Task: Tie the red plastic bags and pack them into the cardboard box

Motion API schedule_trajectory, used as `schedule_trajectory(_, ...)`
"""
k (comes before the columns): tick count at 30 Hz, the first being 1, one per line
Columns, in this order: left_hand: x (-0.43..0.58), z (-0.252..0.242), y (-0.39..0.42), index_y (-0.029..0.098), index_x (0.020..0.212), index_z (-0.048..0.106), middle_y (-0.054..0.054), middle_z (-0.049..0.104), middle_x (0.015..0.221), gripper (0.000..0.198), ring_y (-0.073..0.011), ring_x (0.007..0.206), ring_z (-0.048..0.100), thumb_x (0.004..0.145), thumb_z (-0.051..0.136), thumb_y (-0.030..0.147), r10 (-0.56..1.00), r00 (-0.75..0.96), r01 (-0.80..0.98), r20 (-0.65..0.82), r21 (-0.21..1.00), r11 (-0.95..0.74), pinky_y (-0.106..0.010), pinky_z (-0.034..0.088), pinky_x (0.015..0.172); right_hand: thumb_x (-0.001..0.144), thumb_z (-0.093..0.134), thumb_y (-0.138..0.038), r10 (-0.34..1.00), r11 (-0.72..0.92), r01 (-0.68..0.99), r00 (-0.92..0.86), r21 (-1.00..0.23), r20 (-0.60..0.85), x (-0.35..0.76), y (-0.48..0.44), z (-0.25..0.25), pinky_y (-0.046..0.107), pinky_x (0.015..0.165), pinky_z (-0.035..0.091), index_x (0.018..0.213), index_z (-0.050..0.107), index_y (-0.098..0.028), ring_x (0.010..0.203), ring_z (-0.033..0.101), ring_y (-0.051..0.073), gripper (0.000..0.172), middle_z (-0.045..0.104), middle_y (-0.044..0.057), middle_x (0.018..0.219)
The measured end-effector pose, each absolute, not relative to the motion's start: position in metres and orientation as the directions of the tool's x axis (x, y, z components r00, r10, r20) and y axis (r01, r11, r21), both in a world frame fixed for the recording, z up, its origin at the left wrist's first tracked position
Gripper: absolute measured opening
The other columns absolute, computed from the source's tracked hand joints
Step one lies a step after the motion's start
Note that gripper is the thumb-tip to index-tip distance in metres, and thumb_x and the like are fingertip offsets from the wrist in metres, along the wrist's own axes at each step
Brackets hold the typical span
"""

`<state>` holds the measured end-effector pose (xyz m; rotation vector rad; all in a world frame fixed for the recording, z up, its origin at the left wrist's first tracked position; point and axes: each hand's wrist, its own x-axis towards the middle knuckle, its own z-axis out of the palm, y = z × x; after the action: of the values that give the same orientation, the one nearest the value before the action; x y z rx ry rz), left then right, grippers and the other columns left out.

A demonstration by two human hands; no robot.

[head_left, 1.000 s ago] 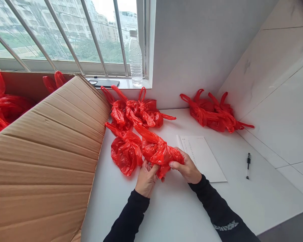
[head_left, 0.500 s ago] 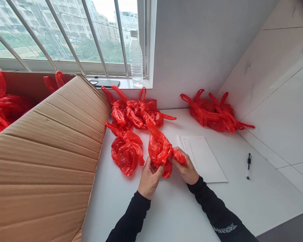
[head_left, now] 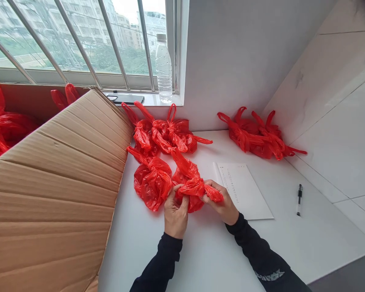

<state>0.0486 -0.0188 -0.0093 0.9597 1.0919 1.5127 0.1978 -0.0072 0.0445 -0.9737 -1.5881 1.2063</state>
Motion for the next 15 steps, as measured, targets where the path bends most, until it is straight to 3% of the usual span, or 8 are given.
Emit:
schedule_trajectory(5, 0.045, -0.012, -0.012, 0.019, 0.111, 0.055, -0.009, 0.064, 0.11, 0.039, -0.0235, 0.106, 0.062, 0.08, 0.067, 0.038, 0.963, -0.268, -0.316, -0.008, 0.945, -0.081, -0.038, 0.047, 0.098, 0.08, 0.069, -0.03, 0.938, 0.199, 0.11, -0.309, -0.974, 0.157, 0.201, -0.008, 0.049, 0.033, 0.082, 0.046, 0.102, 0.059, -0.021, 0.087, 0.057, 0.02, 0.026, 0.06, 0.004, 0.1)
schedule_trajectory(8, 0.044, -0.01, -0.01, 0.02, 0.115, 0.052, -0.008, 0.064, 0.113, 0.044, -0.0235, 0.11, 0.061, 0.077, 0.07, 0.033, 0.97, -0.242, -0.371, -0.016, 0.925, -0.077, -0.04, 0.046, 0.099, 0.085, 0.061, -0.033, 0.968, 0.25, 0.06, -0.052, -0.966, 0.247, 0.199, -0.02, 0.062, 0.037, 0.091, 0.044, 0.115, 0.056, -0.026, 0.101, 0.055, 0.021, 0.031, 0.057, 0.004, 0.109)
schedule_trajectory(10, 0.044, -0.007, -0.01, 0.02, 0.116, 0.052, -0.008, 0.064, 0.114, 0.046, -0.0228, 0.109, 0.061, 0.076, 0.071, 0.031, 0.981, -0.196, -0.405, -0.007, 0.911, -0.075, -0.039, 0.048, 0.098, 0.085, 0.062, -0.031, 0.949, 0.306, 0.022, 0.07, -0.952, 0.306, 0.192, -0.04, 0.08, 0.036, 0.091, 0.044, 0.106, 0.061, -0.028, 0.098, 0.055, 0.02, 0.021, 0.057, 0.003, 0.105)
schedule_trajectory(11, 0.044, -0.005, -0.01, 0.021, 0.117, 0.052, -0.008, 0.064, 0.114, 0.048, -0.0223, 0.108, 0.062, 0.075, 0.072, 0.03, 0.984, -0.176, -0.416, -0.005, 0.907, -0.07, -0.039, 0.048, 0.097, 0.083, 0.065, -0.028, 0.946, 0.322, -0.011, 0.033, -0.947, 0.322, 0.187, -0.054, 0.092, 0.036, 0.088, 0.045, 0.096, 0.064, -0.029, 0.092, 0.056, 0.019, 0.013, 0.057, 0.002, 0.098)
schedule_trajectory(13, 0.044, -0.004, -0.009, 0.022, 0.12, 0.052, -0.007, 0.064, 0.114, 0.051, -0.0212, 0.106, 0.063, 0.074, 0.074, 0.03, 0.989, -0.146, -0.437, -0.007, 0.897, -0.058, -0.038, 0.049, 0.097, 0.076, 0.071, -0.029, 0.926, 0.23, -0.21, -0.252, -0.95, 0.28, 0.172, -0.083, 0.116, 0.037, 0.081, 0.049, 0.083, 0.068, -0.034, 0.084, 0.06, 0.02, 0.009, 0.06, 0.001, 0.087)
schedule_trajectory(15, 0.044, -0.007, -0.006, 0.024, 0.121, 0.053, -0.007, 0.063, 0.116, 0.053, -0.0198, 0.105, 0.063, 0.073, 0.076, 0.031, 0.987, -0.161, -0.441, -0.007, 0.895, -0.065, -0.037, 0.048, 0.097, 0.066, 0.073, -0.041, 0.781, -0.059, -0.422, -0.583, -0.905, 0.221, 0.154, -0.108, 0.134, 0.039, 0.073, 0.053, 0.078, 0.069, -0.042, 0.083, 0.064, 0.023, 0.012, 0.065, -0.002, 0.081)
